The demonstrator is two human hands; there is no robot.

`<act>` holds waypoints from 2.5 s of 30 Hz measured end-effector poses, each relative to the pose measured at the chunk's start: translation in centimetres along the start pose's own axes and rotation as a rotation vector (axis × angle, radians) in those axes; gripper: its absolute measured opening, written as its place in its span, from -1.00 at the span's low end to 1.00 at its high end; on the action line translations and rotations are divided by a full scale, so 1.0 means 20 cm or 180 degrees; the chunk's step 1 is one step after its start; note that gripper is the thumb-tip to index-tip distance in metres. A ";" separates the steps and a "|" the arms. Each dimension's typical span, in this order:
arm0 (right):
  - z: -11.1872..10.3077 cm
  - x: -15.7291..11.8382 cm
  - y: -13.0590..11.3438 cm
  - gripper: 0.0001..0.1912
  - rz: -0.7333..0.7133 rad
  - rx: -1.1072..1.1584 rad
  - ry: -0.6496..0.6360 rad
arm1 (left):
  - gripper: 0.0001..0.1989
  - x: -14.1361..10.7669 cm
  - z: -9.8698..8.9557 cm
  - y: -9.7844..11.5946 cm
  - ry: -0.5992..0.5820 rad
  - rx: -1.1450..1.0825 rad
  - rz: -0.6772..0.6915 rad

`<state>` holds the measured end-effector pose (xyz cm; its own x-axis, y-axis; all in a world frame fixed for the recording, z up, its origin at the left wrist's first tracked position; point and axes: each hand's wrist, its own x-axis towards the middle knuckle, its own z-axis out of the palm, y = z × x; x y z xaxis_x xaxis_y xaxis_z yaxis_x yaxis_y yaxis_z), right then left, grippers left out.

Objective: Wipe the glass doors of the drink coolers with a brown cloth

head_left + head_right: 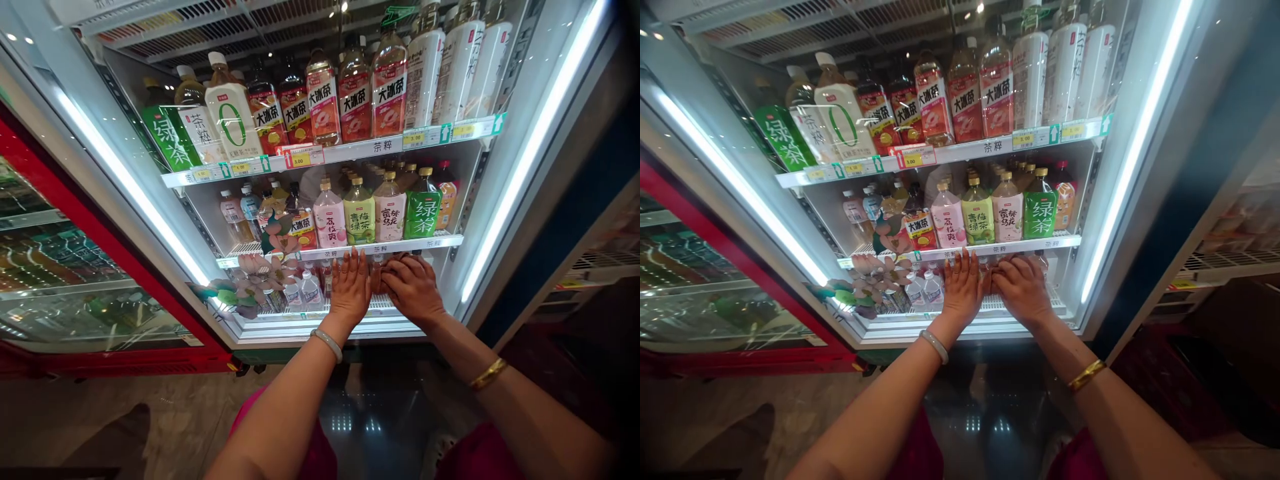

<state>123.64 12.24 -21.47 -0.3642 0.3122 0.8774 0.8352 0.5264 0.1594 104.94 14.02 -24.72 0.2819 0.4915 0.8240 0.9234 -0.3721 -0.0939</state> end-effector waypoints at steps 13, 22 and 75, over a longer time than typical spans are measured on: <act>0.04 0.15 -0.17 -0.75 0.0365 -0.0010 0.0011 | -0.15 -0.01 -0.08 -0.08 -0.0377 0.0000 -0.0091; 0.02 0.25 -0.10 -0.73 0.0926 -0.0178 0.0691 | -0.19 0.02 -0.13 -0.17 -0.0228 0.0133 -0.0322; 0.17 0.63 -0.43 -0.57 0.0777 0.0641 0.1338 | -0.21 0.06 -0.37 -0.46 0.0042 0.0210 -0.0777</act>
<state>110.48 14.37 -13.30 0.0623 0.1223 0.9905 0.7643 0.6324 -0.1261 94.82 12.13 -18.67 0.0453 0.5500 0.8340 0.9788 -0.1912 0.0729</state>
